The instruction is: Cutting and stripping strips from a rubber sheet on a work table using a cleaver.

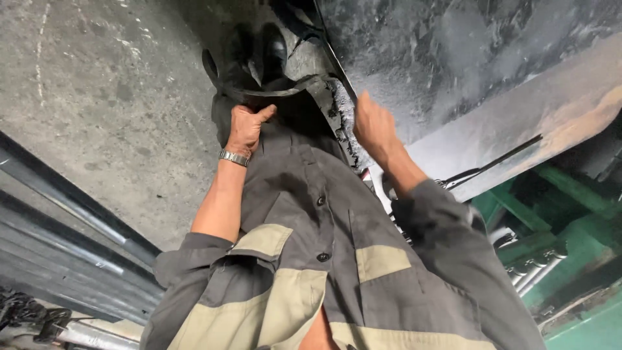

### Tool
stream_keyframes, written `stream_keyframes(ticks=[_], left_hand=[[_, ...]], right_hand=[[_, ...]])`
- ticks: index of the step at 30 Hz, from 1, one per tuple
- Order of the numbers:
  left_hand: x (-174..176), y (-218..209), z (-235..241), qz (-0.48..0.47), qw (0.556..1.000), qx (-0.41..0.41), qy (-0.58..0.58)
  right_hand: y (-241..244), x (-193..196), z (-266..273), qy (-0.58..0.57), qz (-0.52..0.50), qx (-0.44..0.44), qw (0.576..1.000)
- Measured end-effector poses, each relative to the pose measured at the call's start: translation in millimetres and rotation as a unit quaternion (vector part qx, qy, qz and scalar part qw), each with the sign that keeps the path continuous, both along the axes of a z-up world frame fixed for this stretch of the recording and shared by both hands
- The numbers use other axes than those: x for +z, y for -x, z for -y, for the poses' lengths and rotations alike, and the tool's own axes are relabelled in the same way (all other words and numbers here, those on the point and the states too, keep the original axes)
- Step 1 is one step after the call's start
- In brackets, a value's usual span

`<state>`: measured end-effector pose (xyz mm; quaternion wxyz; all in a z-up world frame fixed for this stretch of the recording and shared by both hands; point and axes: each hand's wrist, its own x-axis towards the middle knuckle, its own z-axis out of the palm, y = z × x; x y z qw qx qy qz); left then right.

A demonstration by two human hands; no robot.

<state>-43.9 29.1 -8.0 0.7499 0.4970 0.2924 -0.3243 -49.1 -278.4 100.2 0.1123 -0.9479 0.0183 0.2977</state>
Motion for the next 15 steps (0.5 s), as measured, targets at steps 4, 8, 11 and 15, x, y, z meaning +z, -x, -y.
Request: stream_keyframes(ticks=[4,8,11,15], left_hand=[[0,-1,-2,-0.008,1.0,0.001,0.008],[-18,17,-10,-0.01,1.0,-0.006,0.014],[-17,15,0,-0.046,0.996,0.046,0.055],[-29,-27,24,-0.17,0.956,0.206,0.126]], right_hand=[[28,33,1,0.033,-0.028,-0.019,0.999],[4,-8,-4,0.03,-0.05,-0.014,0.998],[-8,-31,-3,0.028,-0.057,-0.001,0.998],[-23,-16,-8,0.01,-0.033,-0.003,0.999]])
